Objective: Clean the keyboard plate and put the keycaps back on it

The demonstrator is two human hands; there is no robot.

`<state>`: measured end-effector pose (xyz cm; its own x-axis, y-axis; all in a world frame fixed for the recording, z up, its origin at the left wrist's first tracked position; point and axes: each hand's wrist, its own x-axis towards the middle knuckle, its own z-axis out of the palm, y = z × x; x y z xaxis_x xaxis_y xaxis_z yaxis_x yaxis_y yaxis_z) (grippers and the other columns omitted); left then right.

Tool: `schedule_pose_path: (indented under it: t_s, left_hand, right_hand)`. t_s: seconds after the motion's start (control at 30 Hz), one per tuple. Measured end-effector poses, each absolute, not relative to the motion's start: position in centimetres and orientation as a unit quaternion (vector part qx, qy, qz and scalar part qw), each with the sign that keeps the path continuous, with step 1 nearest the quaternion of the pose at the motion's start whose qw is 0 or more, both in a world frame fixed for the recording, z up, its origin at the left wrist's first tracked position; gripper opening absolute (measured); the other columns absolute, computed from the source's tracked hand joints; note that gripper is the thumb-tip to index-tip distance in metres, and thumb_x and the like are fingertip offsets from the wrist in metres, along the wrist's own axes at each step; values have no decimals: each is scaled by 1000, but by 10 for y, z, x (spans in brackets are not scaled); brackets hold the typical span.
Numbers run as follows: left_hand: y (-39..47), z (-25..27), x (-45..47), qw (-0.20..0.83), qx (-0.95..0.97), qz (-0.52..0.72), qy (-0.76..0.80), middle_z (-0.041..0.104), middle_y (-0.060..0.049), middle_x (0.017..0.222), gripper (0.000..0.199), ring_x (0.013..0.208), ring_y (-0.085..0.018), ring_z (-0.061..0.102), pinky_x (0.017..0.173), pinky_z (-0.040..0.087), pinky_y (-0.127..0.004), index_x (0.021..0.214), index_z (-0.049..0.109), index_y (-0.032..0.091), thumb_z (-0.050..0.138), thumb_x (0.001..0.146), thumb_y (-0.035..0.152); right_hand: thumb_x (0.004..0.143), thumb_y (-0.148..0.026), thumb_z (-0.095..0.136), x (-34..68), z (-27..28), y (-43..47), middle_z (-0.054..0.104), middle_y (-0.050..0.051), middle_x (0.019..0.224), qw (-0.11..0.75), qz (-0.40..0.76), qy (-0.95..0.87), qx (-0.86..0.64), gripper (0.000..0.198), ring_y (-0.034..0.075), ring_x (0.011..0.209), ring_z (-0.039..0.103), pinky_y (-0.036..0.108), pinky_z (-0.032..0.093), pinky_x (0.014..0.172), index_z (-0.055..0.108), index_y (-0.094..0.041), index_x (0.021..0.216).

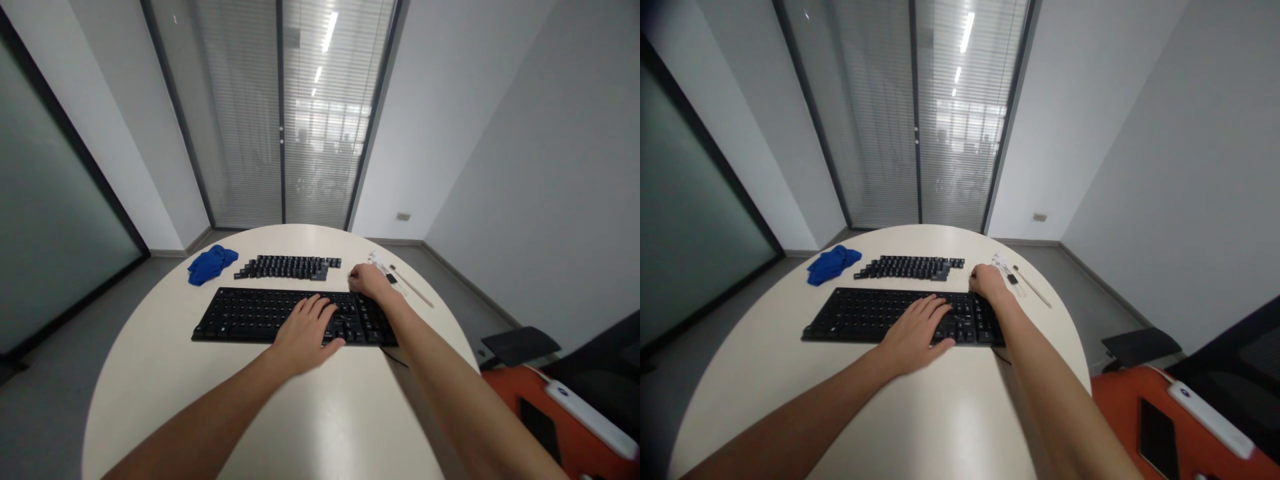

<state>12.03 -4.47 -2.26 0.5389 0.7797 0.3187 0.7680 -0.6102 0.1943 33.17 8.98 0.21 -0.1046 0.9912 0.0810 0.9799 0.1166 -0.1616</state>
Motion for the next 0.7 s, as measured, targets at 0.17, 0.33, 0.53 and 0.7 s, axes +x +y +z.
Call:
schedule_pose_path:
  t_s: [0.17,0.33,0.53,0.7]
  left_hand:
    - [-45,-23,120,13,877,193,439,49,-15,149,62,142,-34,37,118,29,-51,142,48,15,53,94,54]
    - [-44,-25,119,13,877,192,440,48,-14,150,67,142,-33,37,118,29,-52,148,41,18,54,93,54]
    - [-46,-18,120,14,879,194,436,52,-13,143,63,136,-33,42,116,32,-50,143,48,19,57,91,54]
    - [-49,-8,123,0,860,194,471,61,-14,121,55,116,-33,53,105,41,-50,131,57,17,56,91,55]
  right_hand:
    - [89,-30,62,348,17,70,78,8,105,120,76,-773,-618,27,22,95,72,26,50,82,76,-18,109]
    - [87,-29,66,359,15,48,79,8,93,178,158,-781,-577,19,22,85,72,28,51,75,76,-18,99]
    - [88,-32,65,363,10,29,78,5,97,214,201,-782,-549,20,22,88,70,31,50,81,75,-19,99]
    - [87,-37,66,358,5,26,78,5,93,246,273,-773,-517,26,21,85,70,31,51,80,75,-17,101]
